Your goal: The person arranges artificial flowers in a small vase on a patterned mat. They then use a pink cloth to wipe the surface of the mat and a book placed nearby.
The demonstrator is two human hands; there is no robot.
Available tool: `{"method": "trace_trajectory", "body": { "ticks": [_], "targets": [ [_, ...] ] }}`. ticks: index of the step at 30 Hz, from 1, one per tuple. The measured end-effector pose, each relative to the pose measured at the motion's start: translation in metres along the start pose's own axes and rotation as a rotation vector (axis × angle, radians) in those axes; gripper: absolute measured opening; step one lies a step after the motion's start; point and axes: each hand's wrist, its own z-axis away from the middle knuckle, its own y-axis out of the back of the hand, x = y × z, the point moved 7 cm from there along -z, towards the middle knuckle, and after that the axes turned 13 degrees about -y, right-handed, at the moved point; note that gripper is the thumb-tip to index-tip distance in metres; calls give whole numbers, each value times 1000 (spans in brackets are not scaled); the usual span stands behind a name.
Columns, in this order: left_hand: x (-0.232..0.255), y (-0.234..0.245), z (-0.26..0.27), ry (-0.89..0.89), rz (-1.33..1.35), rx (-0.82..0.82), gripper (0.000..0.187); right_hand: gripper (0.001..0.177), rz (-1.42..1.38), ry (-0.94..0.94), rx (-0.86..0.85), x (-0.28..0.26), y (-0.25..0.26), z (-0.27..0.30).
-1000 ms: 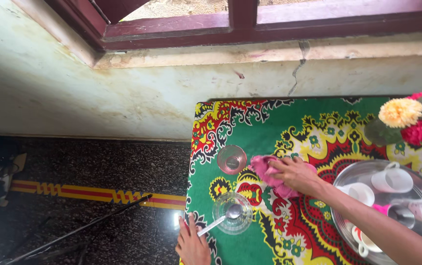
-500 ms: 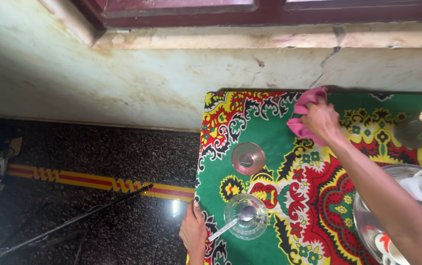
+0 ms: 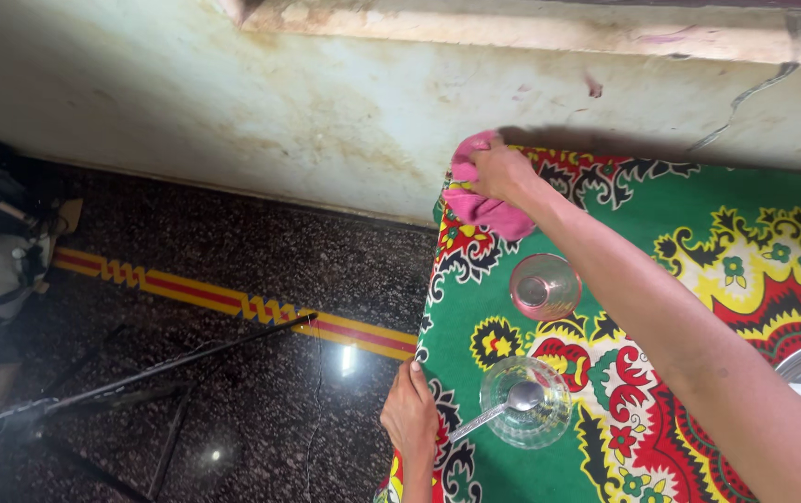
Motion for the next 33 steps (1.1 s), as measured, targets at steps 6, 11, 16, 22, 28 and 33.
{"method": "trace_trajectory", "body": {
  "ticks": [6,11,16,22,28,33],
  "targets": [
    [7,9,0,-24,22,9,51,57,509,229,13,-63,-58,37],
    [8,9,3,-36,1,33,51,34,317,474,-2,-147,-100,148],
    [9,8,3,-26,-27,30,52,56,-163,551,-218,-169,-13,195],
    [-2,0,6,4,-49,13,53,63,-331,202,525,59,135,138],
    [-3,-4,4,0,-106,-10,55,51,43,-331,67,235,51,170],
    [-8,-7,7,-16,-121,0,55,62,118,5,114,207,-5,238]
  ]
}}
